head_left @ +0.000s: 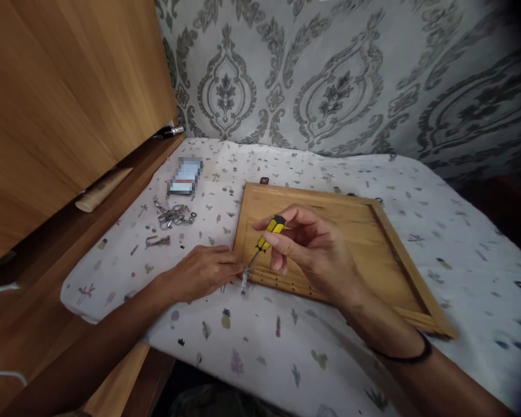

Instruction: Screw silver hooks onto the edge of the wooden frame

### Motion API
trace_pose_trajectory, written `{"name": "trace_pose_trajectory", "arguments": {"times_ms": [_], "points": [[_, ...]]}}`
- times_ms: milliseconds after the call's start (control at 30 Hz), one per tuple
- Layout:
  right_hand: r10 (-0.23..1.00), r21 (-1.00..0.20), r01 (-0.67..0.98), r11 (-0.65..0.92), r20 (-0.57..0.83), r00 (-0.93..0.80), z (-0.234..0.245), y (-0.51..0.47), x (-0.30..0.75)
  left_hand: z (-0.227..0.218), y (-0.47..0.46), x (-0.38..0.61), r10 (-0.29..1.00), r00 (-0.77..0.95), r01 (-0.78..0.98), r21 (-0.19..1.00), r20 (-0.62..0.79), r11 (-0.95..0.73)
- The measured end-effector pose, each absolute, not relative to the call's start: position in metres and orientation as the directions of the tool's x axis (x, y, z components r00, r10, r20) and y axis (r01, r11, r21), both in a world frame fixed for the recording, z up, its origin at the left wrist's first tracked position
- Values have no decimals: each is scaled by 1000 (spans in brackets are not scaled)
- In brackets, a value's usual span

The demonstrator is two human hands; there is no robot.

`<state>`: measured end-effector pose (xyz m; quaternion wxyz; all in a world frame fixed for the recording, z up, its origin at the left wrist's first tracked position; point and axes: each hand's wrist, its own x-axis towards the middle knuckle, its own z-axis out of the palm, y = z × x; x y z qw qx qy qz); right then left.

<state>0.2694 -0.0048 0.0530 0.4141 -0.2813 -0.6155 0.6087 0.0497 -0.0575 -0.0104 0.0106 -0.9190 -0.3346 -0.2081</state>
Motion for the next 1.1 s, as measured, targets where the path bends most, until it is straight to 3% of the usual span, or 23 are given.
{"name": "trace_pose_trajectory", "arguments": {"times_ms": [300, 567, 900, 1100], "points": [[768, -961, -177, 211, 275, -579, 52, -1, 278, -10, -58, 50, 624, 683, 628, 130, 381, -767], [843, -952, -169, 253, 303, -445, 57, -2, 276, -9, -59, 49, 637, 678, 629, 159, 367, -761], [727, -931, -119, 346, 346, -593, 60, -1, 283, -10, -58, 49, 625, 687, 638, 104, 371, -763], [768, -934, -129, 333, 348, -537, 63, -3, 280, -12, -58, 48, 634, 678, 624, 163, 372, -764]]}}
